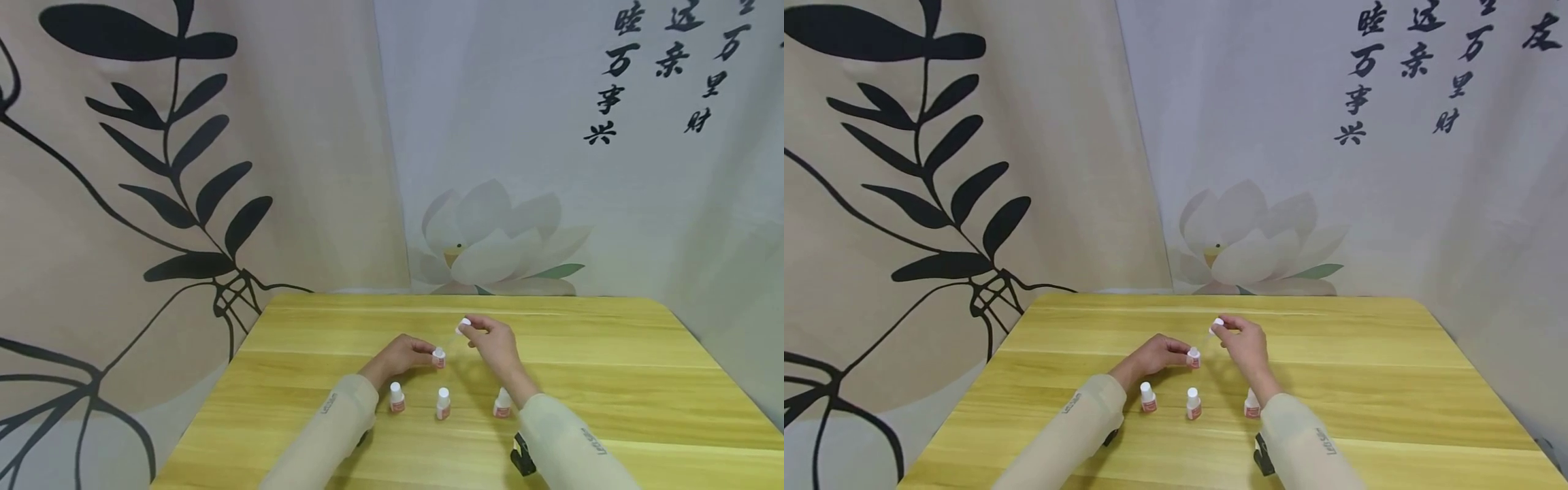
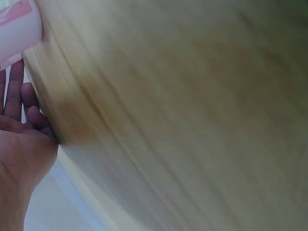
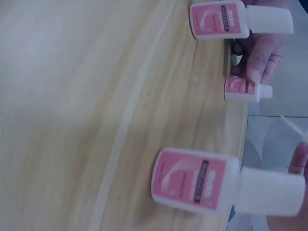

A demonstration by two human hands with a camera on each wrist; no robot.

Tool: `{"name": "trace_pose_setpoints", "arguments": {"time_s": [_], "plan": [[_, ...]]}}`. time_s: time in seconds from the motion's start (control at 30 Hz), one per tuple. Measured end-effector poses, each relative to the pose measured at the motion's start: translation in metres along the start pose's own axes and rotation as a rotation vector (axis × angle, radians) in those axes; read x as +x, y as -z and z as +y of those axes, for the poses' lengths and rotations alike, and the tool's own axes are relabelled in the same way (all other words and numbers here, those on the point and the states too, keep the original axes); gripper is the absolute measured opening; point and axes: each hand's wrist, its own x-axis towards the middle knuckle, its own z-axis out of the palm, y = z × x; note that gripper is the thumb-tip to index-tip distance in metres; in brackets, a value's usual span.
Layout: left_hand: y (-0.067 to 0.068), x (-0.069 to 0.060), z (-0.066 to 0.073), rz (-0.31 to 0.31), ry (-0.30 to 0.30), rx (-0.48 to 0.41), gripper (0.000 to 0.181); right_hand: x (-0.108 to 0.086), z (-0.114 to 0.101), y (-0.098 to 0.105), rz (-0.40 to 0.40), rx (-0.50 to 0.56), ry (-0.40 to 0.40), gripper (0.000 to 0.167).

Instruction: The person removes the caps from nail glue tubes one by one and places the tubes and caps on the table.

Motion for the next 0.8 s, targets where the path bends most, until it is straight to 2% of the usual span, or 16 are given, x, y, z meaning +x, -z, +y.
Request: {"name": "trace_pose_setpoints", "arguments": {"time_s": [0.3, 0.8], "plan": [[-0.001, 0.003, -0.001, -0.004, 0.026, 0.012, 0.018, -0.001, 0.004, 0.014, -0.045, 0.106, -0.024, 0.040], [0.000, 0.002, 0.000, -0.010, 0.034, 0.012, 0.021, 0.002, 0.012, 0.016, -0.042, 0.115, -0.025, 0.034]]}}
